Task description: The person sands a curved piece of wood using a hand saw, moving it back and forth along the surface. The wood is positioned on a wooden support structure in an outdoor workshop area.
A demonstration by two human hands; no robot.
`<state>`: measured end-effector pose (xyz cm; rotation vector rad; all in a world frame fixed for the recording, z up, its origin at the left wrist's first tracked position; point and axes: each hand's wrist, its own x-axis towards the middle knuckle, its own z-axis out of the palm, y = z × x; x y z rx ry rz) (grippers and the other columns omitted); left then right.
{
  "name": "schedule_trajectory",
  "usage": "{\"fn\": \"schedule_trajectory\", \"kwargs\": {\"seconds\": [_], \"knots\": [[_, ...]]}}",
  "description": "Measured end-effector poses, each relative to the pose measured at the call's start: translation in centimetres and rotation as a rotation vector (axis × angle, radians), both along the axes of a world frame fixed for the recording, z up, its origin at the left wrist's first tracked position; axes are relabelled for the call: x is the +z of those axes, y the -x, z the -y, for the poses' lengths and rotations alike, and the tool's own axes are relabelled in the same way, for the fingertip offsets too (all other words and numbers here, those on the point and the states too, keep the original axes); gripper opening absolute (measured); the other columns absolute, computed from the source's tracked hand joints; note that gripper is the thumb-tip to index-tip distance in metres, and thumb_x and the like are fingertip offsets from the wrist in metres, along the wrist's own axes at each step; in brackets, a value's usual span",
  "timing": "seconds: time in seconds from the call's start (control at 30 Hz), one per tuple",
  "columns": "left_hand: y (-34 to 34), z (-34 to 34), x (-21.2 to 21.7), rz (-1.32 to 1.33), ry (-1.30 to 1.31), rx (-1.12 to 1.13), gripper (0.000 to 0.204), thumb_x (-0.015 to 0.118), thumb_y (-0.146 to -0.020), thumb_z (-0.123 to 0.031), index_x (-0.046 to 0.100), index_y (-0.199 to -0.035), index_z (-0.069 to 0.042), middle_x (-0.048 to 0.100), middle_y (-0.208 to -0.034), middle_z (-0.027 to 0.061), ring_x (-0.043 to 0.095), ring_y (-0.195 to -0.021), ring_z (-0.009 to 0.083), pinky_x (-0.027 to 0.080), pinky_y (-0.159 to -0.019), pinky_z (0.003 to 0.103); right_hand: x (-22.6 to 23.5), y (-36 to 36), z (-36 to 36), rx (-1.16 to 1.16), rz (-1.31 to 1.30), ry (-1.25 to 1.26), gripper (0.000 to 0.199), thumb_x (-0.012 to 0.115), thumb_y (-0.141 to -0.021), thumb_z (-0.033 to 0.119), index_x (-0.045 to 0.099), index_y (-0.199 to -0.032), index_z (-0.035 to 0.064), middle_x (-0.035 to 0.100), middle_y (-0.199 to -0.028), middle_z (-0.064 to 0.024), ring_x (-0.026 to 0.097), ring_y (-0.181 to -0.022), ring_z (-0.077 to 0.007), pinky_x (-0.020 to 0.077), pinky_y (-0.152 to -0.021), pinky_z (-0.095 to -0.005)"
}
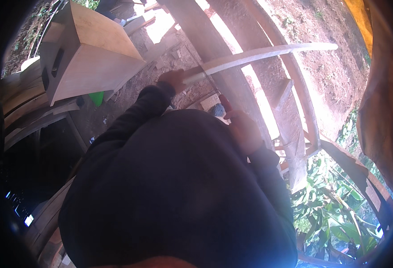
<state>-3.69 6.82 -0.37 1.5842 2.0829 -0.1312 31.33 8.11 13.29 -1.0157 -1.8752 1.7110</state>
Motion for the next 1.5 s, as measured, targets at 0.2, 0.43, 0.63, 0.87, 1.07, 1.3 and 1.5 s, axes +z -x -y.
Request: {"fn": "schedule_trajectory", "kwargs": {"seconds": [0.2, 0.43, 0.63, 0.87, 1.07, 1.3, 1.5], "knots": [[2.4, -1.8, -2.9, 0.025, 0.037, 0.032, 0.031, 0.073, -0.096, -0.027, 0.07, -0.122, -0.01, 0.08, -0.112, 0.0181, 0.078, -0.11, 0.0386, 0.062, -0.095, 0.052, -2.0, 3.6, -0.9, -0.074, 0.129, -0.011, 0.018, 0.058, -0.1, -0.002, 0.067, -0.114, 0.0035, 0.07, -0.107, -0.0065, 0.061, -0.089, -0.0108, 0.0485, -0.079, -0.0278], [3.5, -1.7, -7.8, 0.117, 0.092, 0.054, 0.032, 0.074, -0.095, -0.026, 0.071, -0.124, -0.012, 0.081, -0.112, 0.0174, 0.078, -0.11, 0.0383, 0.063, -0.095, 0.051, -5.5, 10.3, -2.8, -0.108, 0.192, 0.083, 0.017, 0.06, -0.101, 0.002, 0.067, -0.116, 0.007, 0.061, -0.082, 0.0007, 0.049, -0.063, -0.0053, 0.038, -0.057, -0.0235], [3.2, 0.1, -11.6, 0.263, 0.163, 0.154, 0.037, 0.074, -0.094, -0.028, 0.072, -0.126, -0.01, 0.077, -0.128, 0.02, 0.073, -0.123, 0.0386, 0.058, -0.106, 0.05, -7.0, 12.3, -4.6, -0.082, 0.311, 0.224, 0.016, 0.062, -0.102, 0.003, 0.067, -0.116, 0.0085, 0.059, -0.081, 0.0014, 0.049, -0.063, -0.0053, 0.037, -0.056, -0.0233], [2.5, 1.4, -11.5, 0.34, 0.178, 0.165, 0.044, 0.079, -0.091, -0.033, 0.075, -0.129, -0.013, 0.077, -0.128, 0.0176, 0.074, -0.122, 0.037, 0.058, -0.107, 0.048, -7.9, 12.0, -2.0, 0.079, 0.421, -0.119, 0.015, 0.061, -0.102, 0.002, 0.068, -0.114, 0.0078, 0.062, -0.091, -0.0015, 0.055, -0.073, -0.0107, 0.0429, -0.066, -0.0276], [1.7, 1.7, -11.8, 0.366, 0.217, 0.171, 0.041, 0.076, -0.095, -0.029, 0.076, -0.133, -0.013, 0.078, -0.129, 0.0151, 0.075, -0.121, 0.0342, 0.06, -0.105, 0.045, -6.4, 12.1, -0.8, 0.081, 0.553, -0.041, 0.016, 0.058, -0.101, 0.005, 0.067, -0.114, 0.0055, 0.069, -0.104, -0.012, 0.067, -0.095, -0.0269, 0.0514, -0.086, -0.0374], [2.2, 1.7, -12.2, 0.44, 0.231, 0.239, 0.041, 0.075, -0.095, -0.026, 0.077, -0.134, -0.012, 0.078, -0.129, 0.0185, 0.075, -0.121, 0.0356, 0.059, -0.106, 0.046, -8.4, 13.1, -2.1, 0.183, 0.374, -0.319, 0.013, 0.061, -0.105, -0.002, 0.068, -0.112, 0.0062, 0.059, -0.082, 0.0037, 0.049, -0.062, -0.0034, 0.0379, -0.056, -0.0231], [2.8, 0.7, -11.6, 0.442, 0.304, 0.253, 0.042, 0.076, -0.09, -0.024, 0.079, -0.131, -0.012, 0.078, -0.129, 0.0191, 0.075, -0.121, 0.0355, 0.059, -0.106, 0.045, -6.3, 14.6, -1.4, 0.005, 0.577, 0.025, 0.019, 0.06, -0.1, 0.008, 0.071, -0.115, 0.0102, 0.07, -0.096, -0.0083, 0.065, -0.086, -0.0158, 0.0523, -0.081, -0.0345]]}}
